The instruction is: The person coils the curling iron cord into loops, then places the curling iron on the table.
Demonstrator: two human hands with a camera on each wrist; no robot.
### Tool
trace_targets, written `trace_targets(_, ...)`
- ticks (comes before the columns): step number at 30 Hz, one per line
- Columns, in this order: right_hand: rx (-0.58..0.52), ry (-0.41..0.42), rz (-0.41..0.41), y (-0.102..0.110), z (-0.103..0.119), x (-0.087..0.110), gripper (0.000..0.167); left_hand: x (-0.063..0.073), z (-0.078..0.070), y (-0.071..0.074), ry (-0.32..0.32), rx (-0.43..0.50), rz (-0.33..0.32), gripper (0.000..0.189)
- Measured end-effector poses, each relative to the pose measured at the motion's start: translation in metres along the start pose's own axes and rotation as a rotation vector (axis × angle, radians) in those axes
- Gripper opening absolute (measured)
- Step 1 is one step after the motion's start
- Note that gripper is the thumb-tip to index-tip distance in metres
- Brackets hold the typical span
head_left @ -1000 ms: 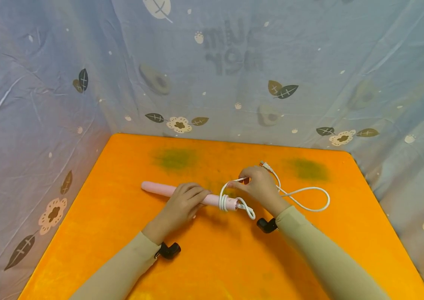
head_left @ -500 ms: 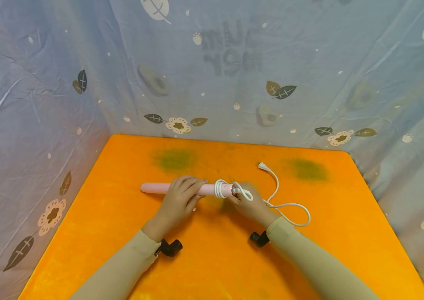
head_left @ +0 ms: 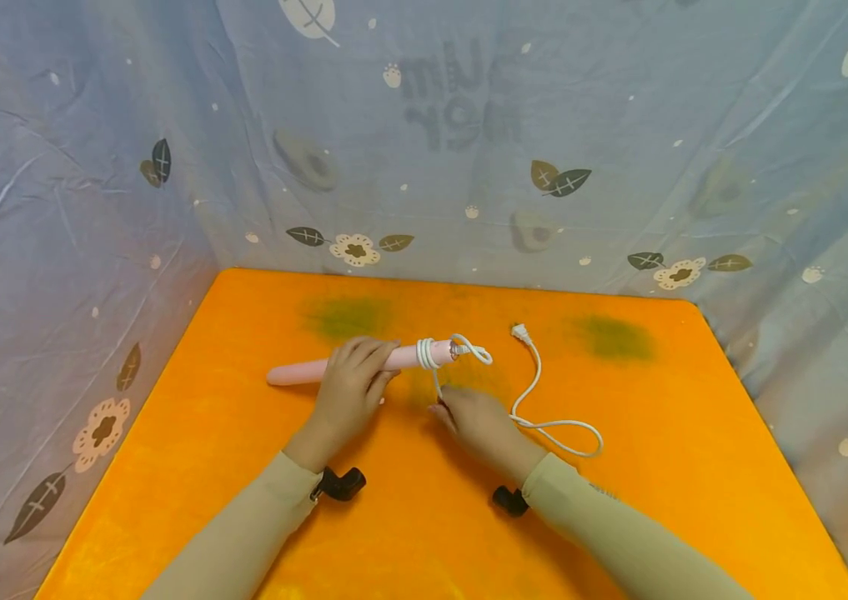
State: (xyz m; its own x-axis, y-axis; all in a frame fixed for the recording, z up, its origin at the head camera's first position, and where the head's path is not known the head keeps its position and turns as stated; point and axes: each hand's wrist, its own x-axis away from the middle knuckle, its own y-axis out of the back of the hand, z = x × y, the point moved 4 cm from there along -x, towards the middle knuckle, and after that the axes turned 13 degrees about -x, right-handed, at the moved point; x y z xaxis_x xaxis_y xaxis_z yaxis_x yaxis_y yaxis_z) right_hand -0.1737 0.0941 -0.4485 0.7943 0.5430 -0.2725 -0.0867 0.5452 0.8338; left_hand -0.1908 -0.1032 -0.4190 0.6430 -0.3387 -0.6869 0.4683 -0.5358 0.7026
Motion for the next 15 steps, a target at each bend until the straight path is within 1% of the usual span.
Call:
trace_targets(3,0.068,0.052,-0.054,0.001,0.005,0.005,0.025,-0.003,0.004,-0.003,0.038,-0.016,0.020,0.042)
trace_targets(6,0.124,0.127,-0.115,0.005,0.009,0.009,0.021,-0.004,0.007,-0.007,0.065,-0.041,0.049,0.042)
trace_targets(9,0.174,0.215,-0.157,0.009,0.014,0.014,0.013,-0.006,0.009,-0.011,0.080,-0.077,0.082,0.042)
trace_targets(11,0.196,0.262,-0.170,0.012,0.018,0.015,0.019,-0.007,0.009,-0.014,0.079,-0.102,0.107,0.042)
trace_targets(13,0.216,0.307,-0.191,0.015,0.023,0.017,0.032,-0.008,0.009,-0.018,0.074,-0.128,0.126,0.042)
trace_targets(15,0.233,0.329,-0.210,0.018,0.028,0.018,0.032,-0.008,0.009,-0.021,0.071,-0.148,0.144,0.042)
